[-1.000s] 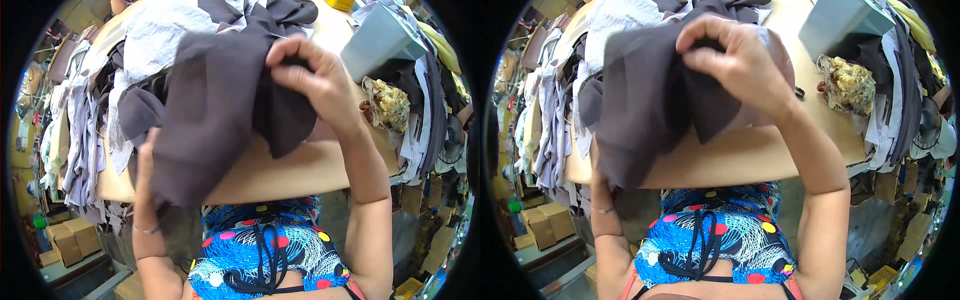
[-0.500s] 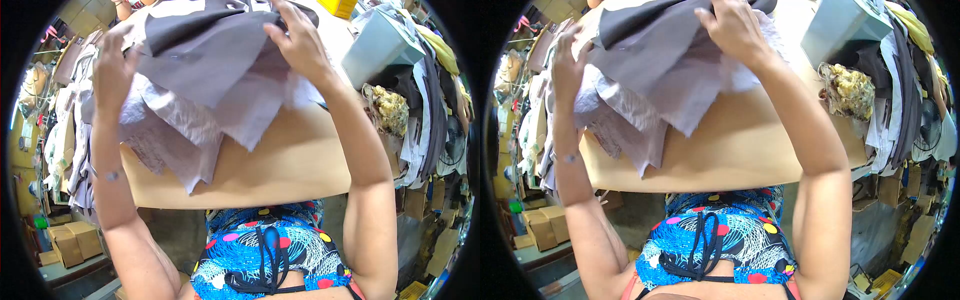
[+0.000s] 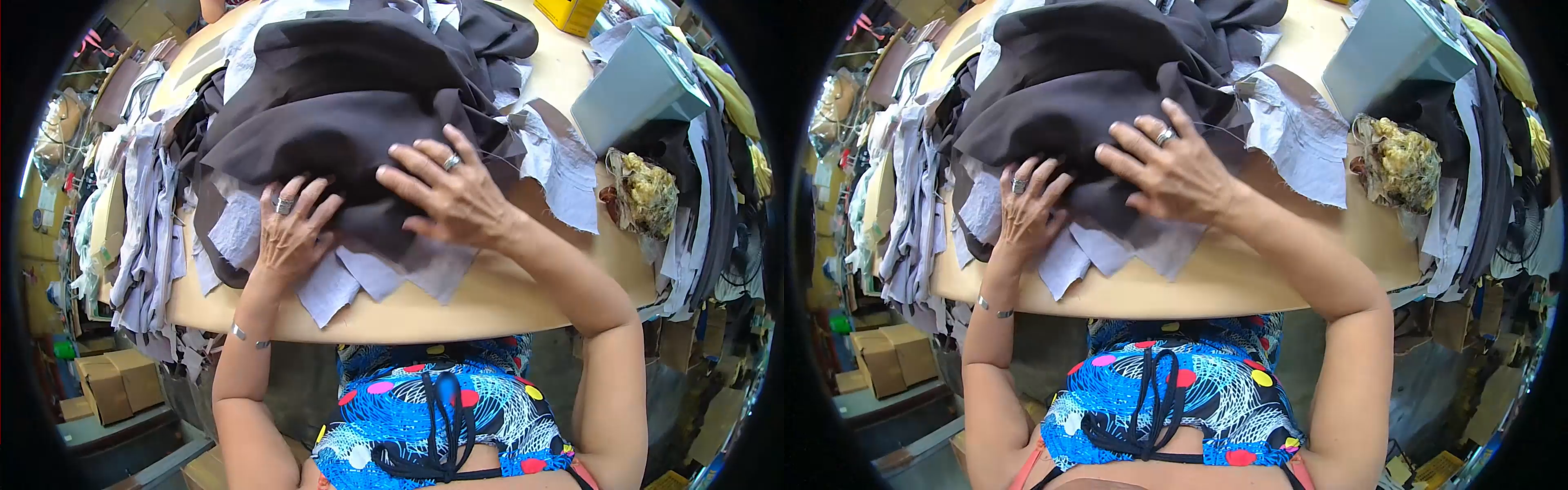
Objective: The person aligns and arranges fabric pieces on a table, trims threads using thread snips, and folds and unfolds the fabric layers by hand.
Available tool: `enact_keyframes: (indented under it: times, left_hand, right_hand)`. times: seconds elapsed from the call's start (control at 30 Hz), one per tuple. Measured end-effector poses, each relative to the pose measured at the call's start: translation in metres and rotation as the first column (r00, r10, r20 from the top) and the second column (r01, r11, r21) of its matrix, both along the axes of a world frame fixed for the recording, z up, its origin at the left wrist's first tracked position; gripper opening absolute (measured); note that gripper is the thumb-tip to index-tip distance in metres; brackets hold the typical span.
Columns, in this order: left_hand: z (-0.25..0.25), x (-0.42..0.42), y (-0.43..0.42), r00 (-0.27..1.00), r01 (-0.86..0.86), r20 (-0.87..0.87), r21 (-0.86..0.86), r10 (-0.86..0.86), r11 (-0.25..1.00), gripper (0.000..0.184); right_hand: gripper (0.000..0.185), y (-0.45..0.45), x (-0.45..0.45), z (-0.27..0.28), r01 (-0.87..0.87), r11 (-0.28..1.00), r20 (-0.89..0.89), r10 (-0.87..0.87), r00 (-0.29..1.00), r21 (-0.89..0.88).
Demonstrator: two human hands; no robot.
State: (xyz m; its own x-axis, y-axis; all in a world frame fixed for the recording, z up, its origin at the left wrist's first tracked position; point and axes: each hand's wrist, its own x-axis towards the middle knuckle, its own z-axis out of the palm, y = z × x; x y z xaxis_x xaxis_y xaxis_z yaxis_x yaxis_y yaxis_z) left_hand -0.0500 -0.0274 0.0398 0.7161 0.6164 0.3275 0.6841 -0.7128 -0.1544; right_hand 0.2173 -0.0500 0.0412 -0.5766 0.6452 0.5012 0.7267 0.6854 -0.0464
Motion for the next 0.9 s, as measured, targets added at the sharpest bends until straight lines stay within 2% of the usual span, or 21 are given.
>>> enact_keyframes:
  times: [0.1,0.13,0.17,0.2,0.23,0.27,0.3,0.33,0.4,0.43,0.47,0.5,0.53,0.57,0.6,0.63,0.67,0.77,0.8,0.87,0.9]
  left_hand:
    - [-0.022,-0.005,0.022,0.994,0.109,-0.031,0.177,-0.105,0.978,0.034]
    - [-0.019,-0.003,0.023,0.990,0.097,0.087,0.127,-0.108,0.987,0.031]
    - [-0.012,0.002,0.025,0.973,0.093,0.206,0.078,-0.107,0.993,0.029]
    - [-0.003,0.009,0.025,0.942,0.096,0.321,0.025,-0.099,0.995,0.026]
    - [0.015,0.022,0.026,0.880,0.178,0.431,0.089,-0.199,0.980,0.024]
    - [0.032,0.031,0.027,0.855,0.230,0.446,0.135,-0.266,0.964,0.022]
    - [0.045,0.036,0.027,0.846,0.246,0.449,0.148,-0.286,0.958,0.022]
    - [0.057,0.039,0.029,0.838,0.261,0.451,0.164,-0.307,0.951,0.021]
    - [0.081,0.045,0.046,0.819,0.174,0.447,0.403,-0.359,0.899,0.019]
    - [0.080,0.045,0.056,0.804,0.017,0.542,0.393,-0.246,0.920,0.015]
    - [0.084,0.050,0.060,0.761,-0.075,0.599,0.464,-0.250,0.883,0.012]
    - [0.082,0.051,0.056,0.771,0.028,0.537,0.509,-0.343,0.860,0.013]
    - [0.075,0.051,0.048,0.770,0.131,0.470,0.546,-0.432,0.827,0.015]
    - [0.065,0.054,0.034,0.853,0.202,0.345,0.475,-0.392,0.857,0.017]
    - [0.052,0.060,0.017,0.913,0.254,0.205,0.392,-0.353,0.884,0.018]
    - [0.041,0.063,0.010,0.947,0.287,0.057,0.301,-0.317,0.909,0.020]
    - [0.031,0.060,0.014,0.978,0.189,0.025,0.311,-0.207,0.931,0.022]
    - [0.017,0.036,0.048,0.997,-0.055,-0.022,0.385,0.069,0.921,0.024]
    - [0.017,0.028,0.060,0.998,-0.057,-0.013,0.370,0.066,0.927,0.025]
    - [0.018,0.017,0.082,0.998,-0.060,0.010,0.343,0.060,0.938,0.026]
    - [0.021,0.017,0.091,0.996,-0.081,0.051,0.266,0.070,0.961,0.027]
  right_hand:
    - [0.083,-0.023,-0.018,-0.012,0.023,0.982,-0.013,-0.026,1.000,-0.185]
    - [0.084,-0.026,-0.023,-0.024,0.065,0.963,-0.008,-0.070,0.998,-0.262]
    - [0.063,-0.026,-0.026,-0.031,0.133,0.978,-0.021,-0.138,0.990,-0.158]
    - [0.052,-0.024,-0.024,-0.028,0.125,0.970,-0.038,-0.136,0.990,-0.209]
    - [0.042,-0.018,-0.021,-0.022,0.113,0.959,-0.057,-0.132,0.990,-0.261]
    - [0.032,-0.012,-0.018,-0.014,0.099,0.944,-0.077,-0.129,0.989,-0.313]
    - [0.016,-0.008,-0.015,-0.001,0.037,0.982,-0.251,-0.084,0.964,-0.187]
    - [0.018,-0.003,-0.012,0.016,0.026,0.954,-0.300,-0.120,0.946,-0.298]
    - [0.024,0.020,0.002,0.062,0.042,0.905,-0.202,-0.139,0.970,-0.423]
    - [0.022,0.044,0.011,0.069,-0.086,0.946,-0.325,-0.022,0.946,-0.314]
    - [0.022,0.050,0.011,0.097,-0.041,0.940,-0.404,-0.106,0.909,-0.339]
    - [0.021,0.063,0.012,0.111,0.070,0.947,-0.404,-0.200,0.893,-0.315]
    - [0.018,0.112,0.034,0.092,0.087,0.979,-0.315,-0.026,0.949,0.182]
    - [0.023,0.098,0.030,0.128,0.145,0.982,-0.239,-0.170,0.956,-0.119]
    - [0.029,0.082,0.027,0.163,0.250,0.891,-0.089,-0.304,0.949,-0.380]
    - [0.026,0.112,0.027,0.145,0.394,0.898,-0.050,-0.411,0.910,-0.197]
    - [0.023,0.137,0.030,0.127,0.516,0.857,-0.031,-0.515,0.856,-0.005]
    - [0.030,0.163,0.048,0.101,0.496,0.831,-0.116,-0.483,0.868,0.253]
    - [0.052,0.138,0.041,0.110,0.460,0.859,-0.002,-0.472,0.882,0.223]
    - [0.045,0.103,0.023,0.102,0.272,0.915,0.030,-0.294,0.955,0.297]
    - [0.017,0.099,0.013,0.080,0.121,0.903,-0.029,-0.120,0.992,0.413]
